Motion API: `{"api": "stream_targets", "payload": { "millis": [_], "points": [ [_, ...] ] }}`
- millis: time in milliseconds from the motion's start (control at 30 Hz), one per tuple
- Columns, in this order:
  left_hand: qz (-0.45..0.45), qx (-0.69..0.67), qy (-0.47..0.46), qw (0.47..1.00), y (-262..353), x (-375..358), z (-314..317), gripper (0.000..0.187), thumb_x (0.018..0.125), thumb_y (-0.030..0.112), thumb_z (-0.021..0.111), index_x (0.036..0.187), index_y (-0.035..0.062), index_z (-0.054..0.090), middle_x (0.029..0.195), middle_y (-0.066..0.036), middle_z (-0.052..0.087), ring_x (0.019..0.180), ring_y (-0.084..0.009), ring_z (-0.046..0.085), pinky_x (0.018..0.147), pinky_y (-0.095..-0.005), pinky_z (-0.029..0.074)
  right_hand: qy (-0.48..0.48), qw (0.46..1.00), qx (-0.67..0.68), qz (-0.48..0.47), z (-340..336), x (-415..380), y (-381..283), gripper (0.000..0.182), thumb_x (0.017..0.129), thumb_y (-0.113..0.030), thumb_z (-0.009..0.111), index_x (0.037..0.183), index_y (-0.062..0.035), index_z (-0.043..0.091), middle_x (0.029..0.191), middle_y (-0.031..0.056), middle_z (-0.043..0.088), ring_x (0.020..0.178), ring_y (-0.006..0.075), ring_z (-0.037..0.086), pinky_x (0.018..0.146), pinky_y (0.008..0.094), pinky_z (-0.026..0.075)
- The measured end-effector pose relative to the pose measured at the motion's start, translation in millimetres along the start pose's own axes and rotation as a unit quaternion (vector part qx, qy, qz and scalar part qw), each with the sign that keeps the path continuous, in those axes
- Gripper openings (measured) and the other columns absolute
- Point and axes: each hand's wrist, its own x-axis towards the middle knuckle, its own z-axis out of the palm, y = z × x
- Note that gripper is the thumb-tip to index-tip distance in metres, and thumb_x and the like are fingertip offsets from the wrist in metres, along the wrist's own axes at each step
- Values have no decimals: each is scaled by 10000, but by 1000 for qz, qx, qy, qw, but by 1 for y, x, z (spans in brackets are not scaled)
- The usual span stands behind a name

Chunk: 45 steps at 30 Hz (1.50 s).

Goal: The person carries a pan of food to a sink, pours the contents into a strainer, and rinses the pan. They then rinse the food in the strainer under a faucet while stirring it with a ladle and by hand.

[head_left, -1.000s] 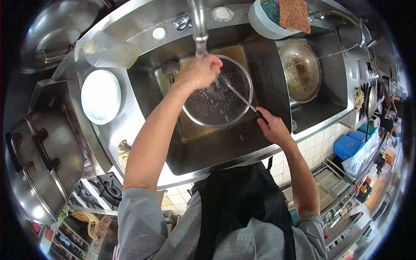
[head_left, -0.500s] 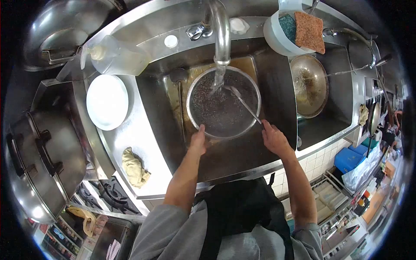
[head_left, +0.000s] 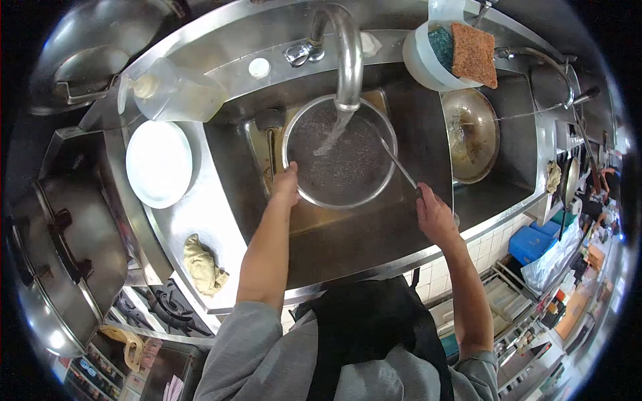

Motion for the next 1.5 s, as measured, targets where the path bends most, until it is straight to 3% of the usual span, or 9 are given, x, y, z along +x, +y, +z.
{"api": "stream_targets", "payload": {
  "millis": [167, 267, 367, 500, 1033, 1133, 1200, 1300, 1500],
  "points": [
    [418, 191, 236, 856, 3, 3, 7, 511, 921, 298, 628, 1308, -22, 533, 1218, -209, 627, 1022, -306, 643, 888, -371, 501, -32, 994, -59, 85, -5, -15, -4, 414, 950, -168, 516, 1337, -64, 409, 927, 269, 654, 878, 482, 624, 757, 557, 499],
    [497, 116, 103, 854, 39, -44, 23, 430, 917, 215, 609, 1294, 16, 554, 1170, -185, 648, 1010, -297, 651, 862, -378, 515, -84, 990, -44, 101, 21, -17, 13, 353, 964, -163, 469, 1279, -11, 418, 926, 315, 637, 812, 503, 638, 684, 548, 535],
    [391, 252, -63, 883, 81, -95, 31, 337, 931, 156, 600, 1217, -20, 577, 1036, -124, 673, 862, -191, 663, 739, -327, 529, -88, 988, 74, 103, 36, -11, 2, 327, 965, -190, 456, 1223, 12, 464, 907, 331, 635, 818, 520, 627, 690, 564, 522],
    [327, 266, -205, 884, 98, -113, 45, 269, 929, 169, 596, 1154, 24, 616, 890, -55, 676, 719, -121, 632, 643, -259, 525, -193, 923, 254, 214, 31, 7, -23, 350, 956, -213, 487, 1196, 42, 487, 704, 157, 595, 552, 263, 612, 478, 398, 494],
    [334, 425, -196, 819, 142, -153, 41, 228, 914, 182, 604, 1077, 28, 643, 839, -31, 660, 740, -105, 617, 657, -254, 519, -291, 752, 524, 273, 46, 2, -40, 236, 980, -190, 536, 1205, -121, 527, 685, -78, 391, 490, 5, 316, 393, 181, 231],
    [314, 423, -213, 823, 146, -158, 46, 229, 908, 185, 612, 1075, 34, 651, 851, -36, 666, 721, -105, 616, 637, -256, 512, -281, 788, 495, 234, 36, -5, -14, 289, 951, -205, 571, 1174, -32, 507, 722, 26, 561, 515, 147, 525, 440, 304, 410],
    [344, 452, -193, 800, 148, -162, 49, 224, 905, 185, 614, 1065, 34, 659, 857, -45, 675, 697, -104, 614, 618, -267, 509, -34, 983, 154, -99, 44, -11, 11, 433, 925, -209, 603, 1300, -42, 466, 775, 135, 627, 541, 284, 591, 522, 368, 481],
    [443, 480, -160, 741, 143, -152, 53, 223, 904, 182, 611, 1064, 35, 663, 869, -55, 688, 683, -107, 620, 610, -273, 510, -97, 990, 97, 45, -11, -15, -16, 468, 913, -197, 571, 1297, 25, 422, 986, 335, 641, 902, 511, 623, 782, 541, 505],
    [446, 508, -150, 722, 144, -156, 56, 251, 894, 189, 619, 1093, 42, 661, 932, -85, 704, 749, -140, 661, 686, -298, 535, -67, 995, -51, 59, 1, -12, 3, 373, 917, -111, 478, 1255, 27, 397, 855, 311, 651, 842, 499, 640, 789, 569, 511]
  ]
}}
